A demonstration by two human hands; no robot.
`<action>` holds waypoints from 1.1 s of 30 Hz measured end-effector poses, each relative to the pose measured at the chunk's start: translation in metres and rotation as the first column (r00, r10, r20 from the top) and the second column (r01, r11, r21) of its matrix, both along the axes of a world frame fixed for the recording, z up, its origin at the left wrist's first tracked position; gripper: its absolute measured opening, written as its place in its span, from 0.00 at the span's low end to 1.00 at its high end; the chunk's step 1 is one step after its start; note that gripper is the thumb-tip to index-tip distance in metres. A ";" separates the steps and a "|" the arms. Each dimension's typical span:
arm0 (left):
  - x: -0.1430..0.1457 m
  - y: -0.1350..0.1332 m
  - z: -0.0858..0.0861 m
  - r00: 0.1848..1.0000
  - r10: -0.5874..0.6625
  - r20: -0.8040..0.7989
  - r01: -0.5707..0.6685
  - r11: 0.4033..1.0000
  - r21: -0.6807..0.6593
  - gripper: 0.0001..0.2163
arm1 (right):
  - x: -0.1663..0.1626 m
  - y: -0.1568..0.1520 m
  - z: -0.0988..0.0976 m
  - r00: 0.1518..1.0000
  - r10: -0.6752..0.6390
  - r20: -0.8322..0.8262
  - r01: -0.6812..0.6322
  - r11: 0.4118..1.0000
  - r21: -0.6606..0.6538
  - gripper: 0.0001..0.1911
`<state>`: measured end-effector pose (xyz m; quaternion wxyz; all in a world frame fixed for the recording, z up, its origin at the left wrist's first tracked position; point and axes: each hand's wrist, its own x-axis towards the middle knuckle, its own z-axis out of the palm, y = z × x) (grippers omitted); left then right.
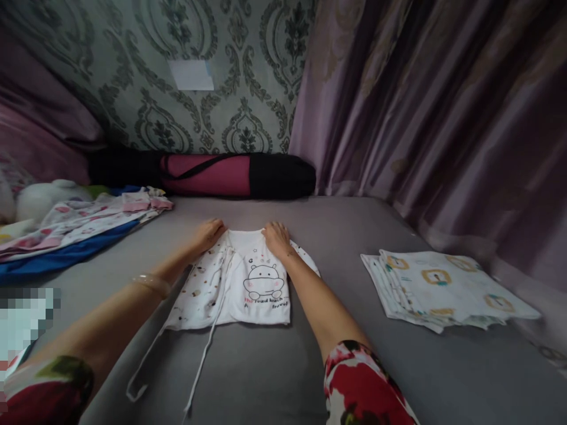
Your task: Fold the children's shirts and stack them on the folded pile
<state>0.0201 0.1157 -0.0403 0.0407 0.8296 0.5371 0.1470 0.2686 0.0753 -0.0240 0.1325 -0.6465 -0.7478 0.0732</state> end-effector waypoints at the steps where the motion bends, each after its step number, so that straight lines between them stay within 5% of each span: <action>1: 0.000 -0.002 0.001 0.999 0.016 -0.033 -0.016 1.000 0.001 0.12 | 0.003 0.001 0.003 0.999 0.009 -0.053 -0.010 1.000 -0.022 0.13; 6: 0.015 -0.016 0.019 0.991 0.084 -0.107 -0.072 0.992 0.106 0.13 | 0.065 -0.007 0.022 0.941 -0.048 -0.336 0.028 0.998 -0.063 0.12; 12: 0.084 -0.032 0.026 0.947 -0.310 0.080 0.311 0.950 0.009 0.12 | 0.148 -0.071 0.017 0.888 -0.344 -0.305 0.211 0.894 -0.395 0.14; 17: 0.146 -0.048 0.004 0.908 -0.361 0.211 0.372 0.928 -0.015 0.12 | 0.142 -0.100 0.011 0.924 -0.346 -0.165 0.248 0.867 -0.432 0.16; 23: 0.160 -0.059 -0.022 0.884 -0.320 0.340 0.301 0.947 0.109 0.13 | 0.116 -0.099 0.016 0.955 -0.287 -0.072 0.242 0.897 -0.370 0.10; 29: 0.158 -0.062 -0.025 0.871 -0.324 0.370 0.295 0.946 0.133 0.13 | 0.124 -0.094 0.022 0.888 -0.332 -0.317 0.268 0.936 -0.230 0.05; 33: 0.160 -0.066 -0.019 0.892 -0.297 0.341 0.280 0.955 0.101 0.14 | 0.135 -0.089 0.028 0.794 -0.386 -0.469 0.283 0.919 -0.275 0.09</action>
